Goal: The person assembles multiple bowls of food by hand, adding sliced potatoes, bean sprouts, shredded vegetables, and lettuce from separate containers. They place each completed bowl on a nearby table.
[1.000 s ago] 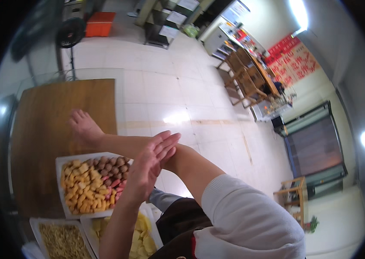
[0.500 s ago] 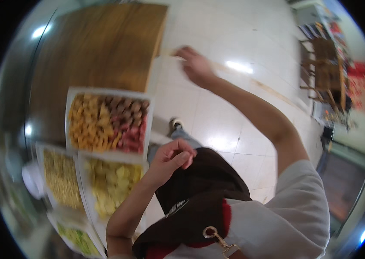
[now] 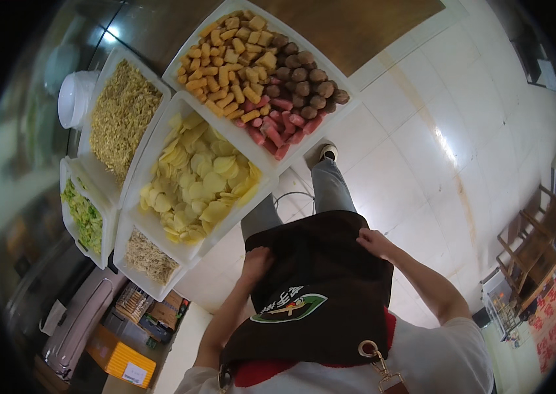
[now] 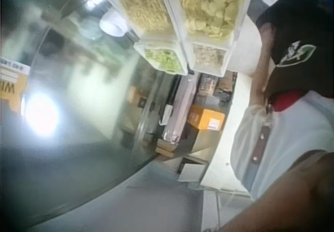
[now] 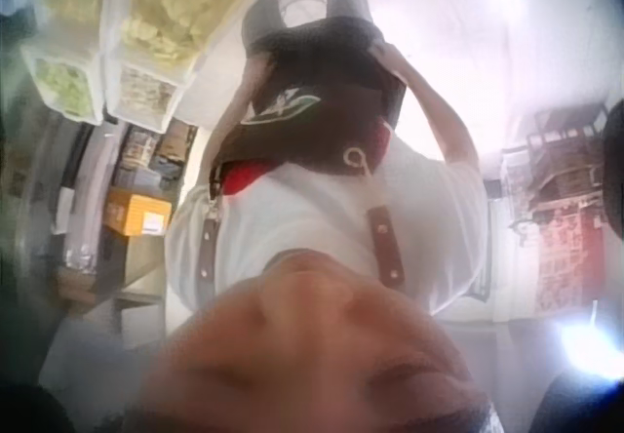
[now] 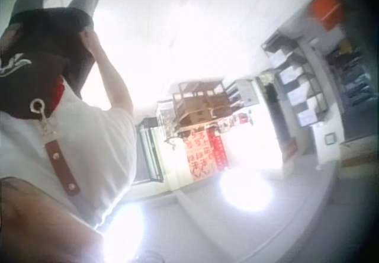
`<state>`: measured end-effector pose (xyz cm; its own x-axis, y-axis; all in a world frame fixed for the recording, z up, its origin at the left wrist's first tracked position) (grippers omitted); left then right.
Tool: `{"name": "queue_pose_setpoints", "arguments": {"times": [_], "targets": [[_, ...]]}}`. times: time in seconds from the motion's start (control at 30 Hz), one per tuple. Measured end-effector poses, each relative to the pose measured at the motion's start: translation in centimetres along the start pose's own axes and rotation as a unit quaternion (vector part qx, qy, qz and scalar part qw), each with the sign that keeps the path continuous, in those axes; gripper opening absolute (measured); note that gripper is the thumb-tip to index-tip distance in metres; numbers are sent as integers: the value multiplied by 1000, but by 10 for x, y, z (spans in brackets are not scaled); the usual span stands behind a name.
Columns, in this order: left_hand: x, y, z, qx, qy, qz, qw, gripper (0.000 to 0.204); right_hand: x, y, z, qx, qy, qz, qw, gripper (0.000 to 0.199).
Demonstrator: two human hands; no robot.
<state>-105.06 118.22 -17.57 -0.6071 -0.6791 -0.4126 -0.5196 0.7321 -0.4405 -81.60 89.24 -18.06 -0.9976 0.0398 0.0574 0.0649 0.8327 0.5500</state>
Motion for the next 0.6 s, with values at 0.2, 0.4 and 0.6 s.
{"name": "queue_pose_setpoints", "arguments": {"times": [0.2, 0.4, 0.6], "targets": [[33, 63, -84, 39, 265, -358, 894, 12, 78, 78, -10, -96, 239, -12, 966, 27], [123, 198, -58, 66, 434, -332, 835, 18, 151, -36, 96, 35, -72, 592, 802, 14], [191, 317, -32, 132, 522, -348, 767, 25, 224, -131, 113, 240, -354, 391, 815, 16]]}}
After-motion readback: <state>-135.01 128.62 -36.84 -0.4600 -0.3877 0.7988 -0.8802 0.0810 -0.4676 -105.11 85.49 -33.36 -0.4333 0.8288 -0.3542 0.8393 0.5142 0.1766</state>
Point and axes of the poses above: each hand's wrist, its own z-axis towards the middle knuckle, its own x-axis out of the palm, y = z × x, the point moved 5 cm from there along z, towards the middle knuckle, and after that the axes turned 8 degrees about y, right-handed, at the moved point
